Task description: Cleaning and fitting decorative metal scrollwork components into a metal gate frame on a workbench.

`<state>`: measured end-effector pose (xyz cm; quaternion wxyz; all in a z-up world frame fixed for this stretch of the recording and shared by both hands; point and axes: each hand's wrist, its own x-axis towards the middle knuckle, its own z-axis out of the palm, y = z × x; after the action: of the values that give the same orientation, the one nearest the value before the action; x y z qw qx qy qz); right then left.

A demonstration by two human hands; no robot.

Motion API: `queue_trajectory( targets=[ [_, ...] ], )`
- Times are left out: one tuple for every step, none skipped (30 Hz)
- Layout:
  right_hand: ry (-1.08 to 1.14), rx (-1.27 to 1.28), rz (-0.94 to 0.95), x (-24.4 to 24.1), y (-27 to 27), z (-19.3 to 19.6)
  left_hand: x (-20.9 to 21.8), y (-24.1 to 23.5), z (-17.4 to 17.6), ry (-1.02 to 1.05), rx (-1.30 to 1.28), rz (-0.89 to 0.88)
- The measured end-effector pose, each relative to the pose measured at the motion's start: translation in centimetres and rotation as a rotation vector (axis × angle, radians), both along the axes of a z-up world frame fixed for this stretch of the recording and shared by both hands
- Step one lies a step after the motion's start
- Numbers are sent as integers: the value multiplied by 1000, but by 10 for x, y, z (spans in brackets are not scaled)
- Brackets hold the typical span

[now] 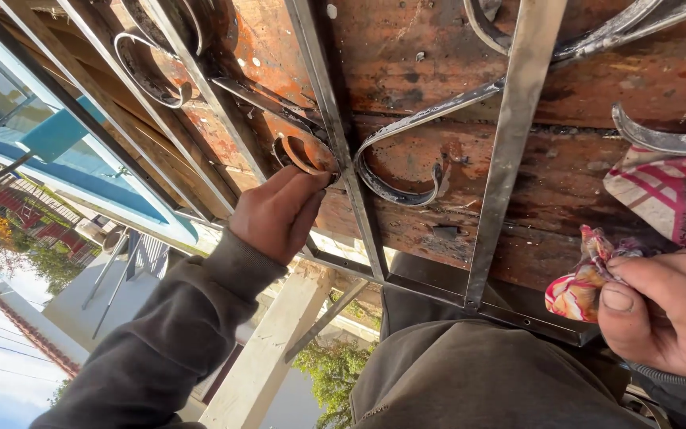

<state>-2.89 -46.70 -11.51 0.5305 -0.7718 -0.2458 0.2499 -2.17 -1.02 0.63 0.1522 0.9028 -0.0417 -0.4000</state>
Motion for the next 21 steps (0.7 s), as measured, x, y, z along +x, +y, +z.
queue_trajectory(
  targets=[
    [6, 7, 18, 4, 1, 0, 2, 5, 1, 12, -33, -24],
    [10, -7, 10, 4, 0, 1, 18, 16, -1, 15, -47, -32],
    [56, 32, 40, 3, 0, 2, 33, 27, -4, -54, 1, -390],
    [98, 91, 83, 4, 1, -1, 45, 36, -1, -126, 69, -736],
    [99, 96, 87, 0, -1, 0, 43, 36, -1, -123, 74, -732],
    [117, 4, 92, -3, -3, 1, 39, 35, 2, -210, 112, -867],
    [134, -89, 96, -5, -5, 2, 36, 34, 5, -297, 150, -1002],
    [134, -85, 100, -4, -4, 2, 24, 22, 5, -294, 154, -999],
    [125, -64, 84, -1, -4, 1, 13, 8, 5, -193, 186, -780],
    [112, -53, 52, -1, -3, 2, 7, -3, 2, -103, 205, -572],
    [109, -59, 42, 3, -1, 2, 5, -4, 0, -109, 199, -582],
    [91, 33, 43, 7, 3, 0, 3, -3, -2, -33, 95, -287],
    [73, 126, 43, 11, 7, -1, 1, -2, -4, 43, -11, 6],
    [73, 130, 48, 8, 2, -4, 6, 10, -2, 43, -7, 10],
    [103, 74, 109, 4, -2, -7, 10, 23, -1, 19, -62, -108],
    [137, 9, 162, -1, -7, -8, 15, 36, -1, -2, -126, -233],
    [142, 4, 159, -1, -5, -5, 27, 39, -2, 3, -131, -235],
    [125, -9, 150, 1, -2, -3, 38, 40, -2, -76, -71, -543],
    [108, -22, 141, 3, 0, -1, 48, 42, 0, -157, -9, -850],
    [105, -13, 151, 5, 2, -2, 38, 37, 0, -154, 1, -841],
    [126, 5, 136, 7, 3, -3, 29, 31, 1, -159, 70, -838]
  ],
)
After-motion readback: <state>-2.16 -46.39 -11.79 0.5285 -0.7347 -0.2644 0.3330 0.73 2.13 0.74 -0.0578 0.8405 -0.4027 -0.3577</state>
